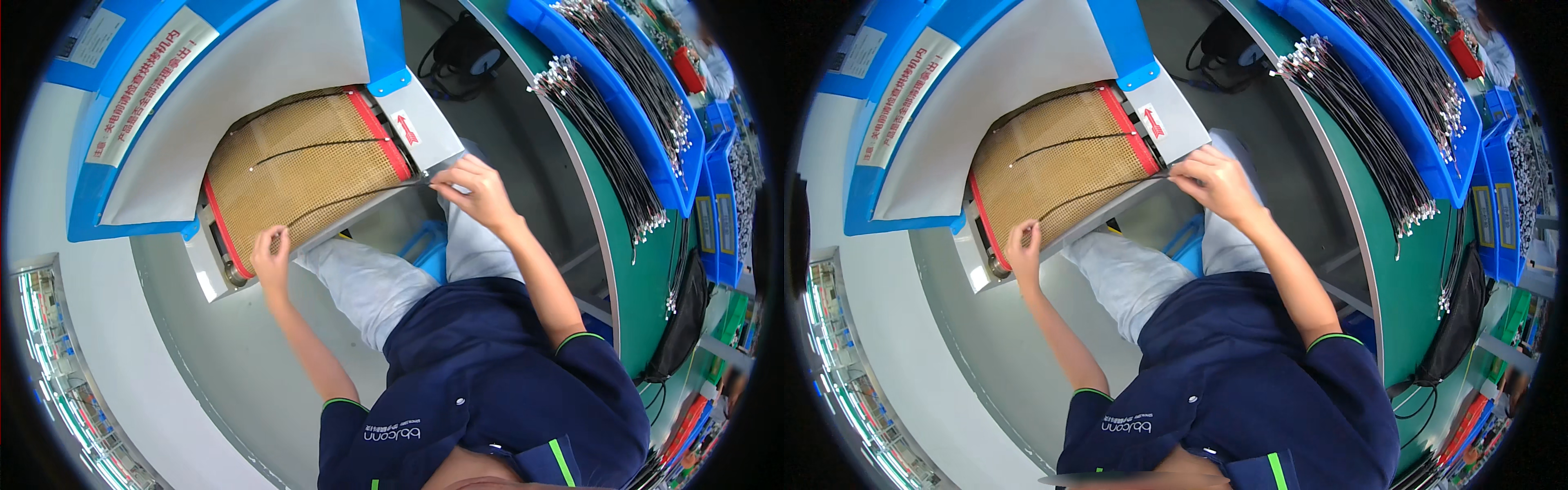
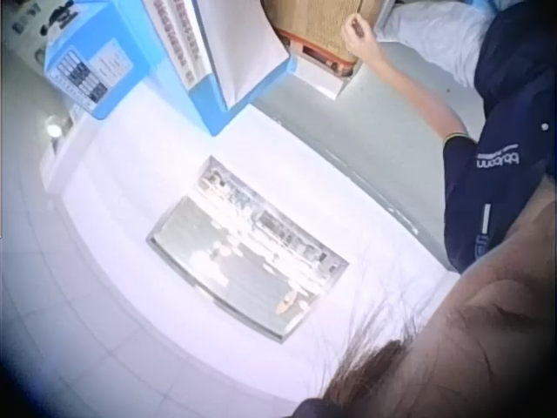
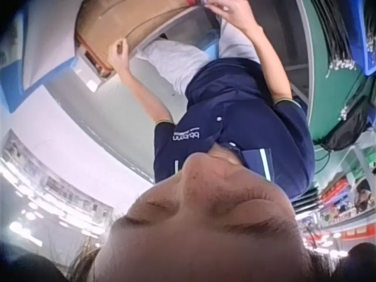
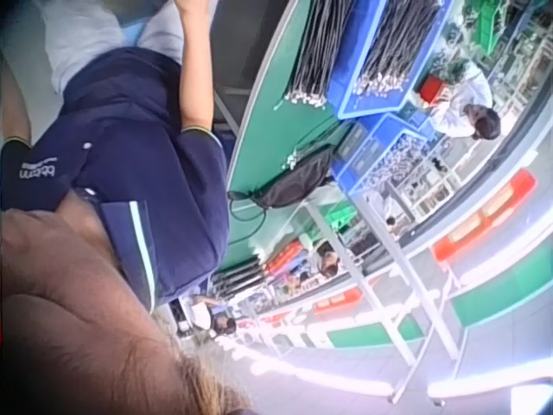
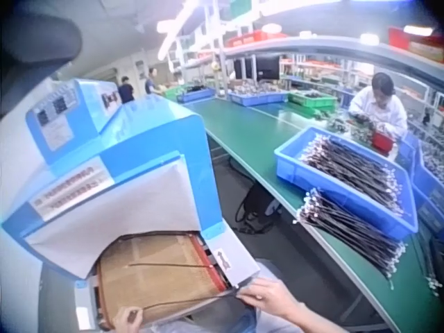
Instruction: The person picks up a cable from a blue tray, slides a sleeve along its length, and places it onto the mesh belt of a machine.
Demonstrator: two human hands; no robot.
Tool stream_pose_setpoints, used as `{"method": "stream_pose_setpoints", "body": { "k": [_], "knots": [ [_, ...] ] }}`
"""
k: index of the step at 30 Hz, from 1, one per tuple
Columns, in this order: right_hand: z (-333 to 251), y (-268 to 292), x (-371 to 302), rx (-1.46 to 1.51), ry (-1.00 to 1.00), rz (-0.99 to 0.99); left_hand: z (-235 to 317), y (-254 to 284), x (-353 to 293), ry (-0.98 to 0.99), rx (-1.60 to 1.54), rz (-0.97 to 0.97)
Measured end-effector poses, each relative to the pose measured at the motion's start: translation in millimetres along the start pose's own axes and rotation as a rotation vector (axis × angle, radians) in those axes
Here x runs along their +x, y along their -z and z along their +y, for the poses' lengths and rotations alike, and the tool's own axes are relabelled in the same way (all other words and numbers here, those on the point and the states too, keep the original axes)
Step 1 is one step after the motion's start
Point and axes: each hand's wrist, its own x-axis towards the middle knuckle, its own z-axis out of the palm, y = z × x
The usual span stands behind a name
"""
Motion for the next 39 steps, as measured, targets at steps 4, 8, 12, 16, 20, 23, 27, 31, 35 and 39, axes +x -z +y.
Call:
{"method": "stream_pose_setpoints", "body": {
  "k": [4, 8, 12, 16, 20, 23, 27, 31, 35, 39],
  "knots": [
    [10.3, -51.7, 7.9, 0.018, -0.047, 0.102, -37.3, 0.7, 32.1, -0.004, 0.022, -0.056],
    [18.1, -80.8, 16.0, 0.045, -0.097, 0.154, -58.8, -0.4, 56.0, 0.027, 0.058, -0.102],
    [21.1, -92.5, 20.8, -0.056, -0.088, 0.168, -70.2, -5.2, 64.1, -0.054, 0.083, -0.093],
    [18.7, -90.5, 22.9, -0.111, -0.099, 0.152, -75.0, -6.0, 66.5, -0.002, 0.082, -0.132],
    [17.2, -53.6, 19.8, 0.003, -0.125, 0.145, -55.7, -9.0, 57.4, -0.008, 0.067, -0.013],
    [1.5, 9.6, 19.9, -0.083, -0.193, 0.230, -38.0, -9.1, 31.7, 0.000, 0.014, 0.091],
    [-16.9, 103.6, 12.2, -0.467, -0.323, 0.413, -13.5, -26.0, -12.9, -0.110, -0.027, 0.115],
    [2.7, 174.0, -26.4, -0.756, -0.517, 0.492, 25.6, -56.7, -46.1, -0.079, -0.165, -0.020],
    [16.0, 187.7, -56.2, -0.888, -0.718, 0.463, 52.0, -79.9, -68.6, -0.012, -0.277, -0.141],
    [16.7, 179.3, -52.0, -0.820, -0.728, 0.554, 62.3, -89.7, -85.2, -0.002, -0.310, -0.251]
  ]
}}
